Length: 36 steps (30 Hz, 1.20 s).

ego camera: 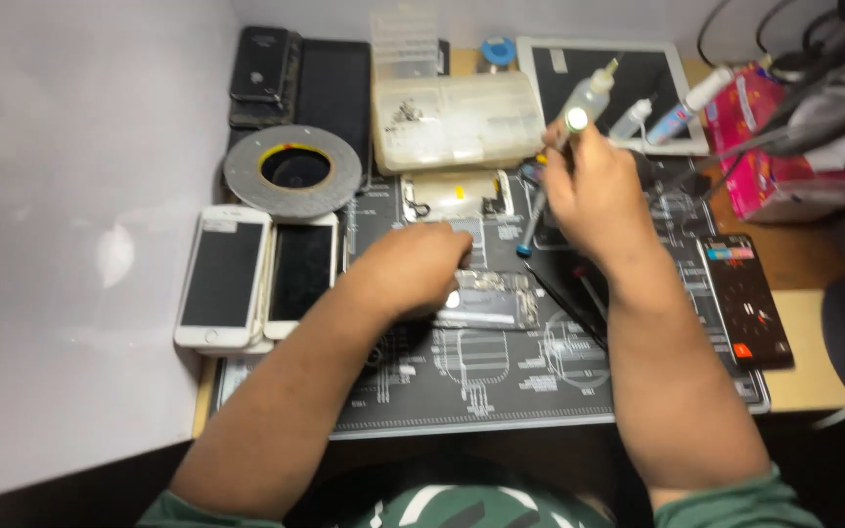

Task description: Disassembling and repairing a smartphone using precision tools on a technician's mat.

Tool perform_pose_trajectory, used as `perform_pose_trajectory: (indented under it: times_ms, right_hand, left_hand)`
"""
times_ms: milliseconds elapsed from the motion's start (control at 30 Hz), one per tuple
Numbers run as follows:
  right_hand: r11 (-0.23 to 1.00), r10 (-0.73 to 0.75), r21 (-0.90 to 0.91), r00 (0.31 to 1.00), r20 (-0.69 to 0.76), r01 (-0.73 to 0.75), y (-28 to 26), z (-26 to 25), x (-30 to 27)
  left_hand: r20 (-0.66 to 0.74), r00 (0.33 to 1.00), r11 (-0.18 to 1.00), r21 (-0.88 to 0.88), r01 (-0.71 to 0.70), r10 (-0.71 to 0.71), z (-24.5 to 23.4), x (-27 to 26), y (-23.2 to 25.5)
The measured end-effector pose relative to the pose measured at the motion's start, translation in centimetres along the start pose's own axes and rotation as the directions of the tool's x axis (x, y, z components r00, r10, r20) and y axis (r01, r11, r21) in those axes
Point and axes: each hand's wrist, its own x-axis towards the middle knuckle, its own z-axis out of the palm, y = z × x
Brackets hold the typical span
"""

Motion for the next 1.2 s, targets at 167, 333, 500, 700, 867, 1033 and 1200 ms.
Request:
perform_pose_trajectory:
  times_ms: [167,333,500,700,867,1033,1200]
  right_hand:
    - [0.927,0.351,0.031,0.893,0.281,-0.374,-0.7,-2.0,-0.8]
    - [0.764,0.581,0.085,0.739,0.341,-0.640,-2.9,-3.6,0.0]
    - [0.909,0.390,0.112,0.914,0.109,-0.402,-1.7,-2.4,-1.0]
    - [0.910,0.250,0.323,0.966,0.068,-0.258,-1.9,-1.5,-1.2]
    - [0.847,0.233,0.480,0.971,0.056,-0.231,-1.1,-1.0,-1.5]
    - [0.939,0.231,0.264,0.973,-0.004,-0.222,-0.5,-0.5,-1.6]
    - [0.992,-0.096,0.073,0.986,-0.138,0.107,0.0,0.0,-0.8]
  left_hand:
    - [-0.064,0.993,0.994,-0.047,-0.098,0.095,1.5,-0.2,-1.4]
    - [-0.059,0.992,0.992,-0.055,-0.113,0.110,1.6,-0.4,-1.4]
    - [-0.153,0.975,0.984,-0.053,-0.170,0.161,2.7,-0.1,-2.1]
    - [-0.109,0.985,0.986,-0.083,-0.144,0.134,2.0,-0.3,-2.0]
    - [-0.098,0.987,0.989,-0.066,-0.135,0.128,2.5,-0.1,-2.0]
    - [-0.100,0.984,0.987,-0.055,-0.152,0.146,2.5,-0.2,-2.2]
    - [-0.197,0.961,0.973,-0.081,-0.214,0.195,1.3,-1.0,-2.0]
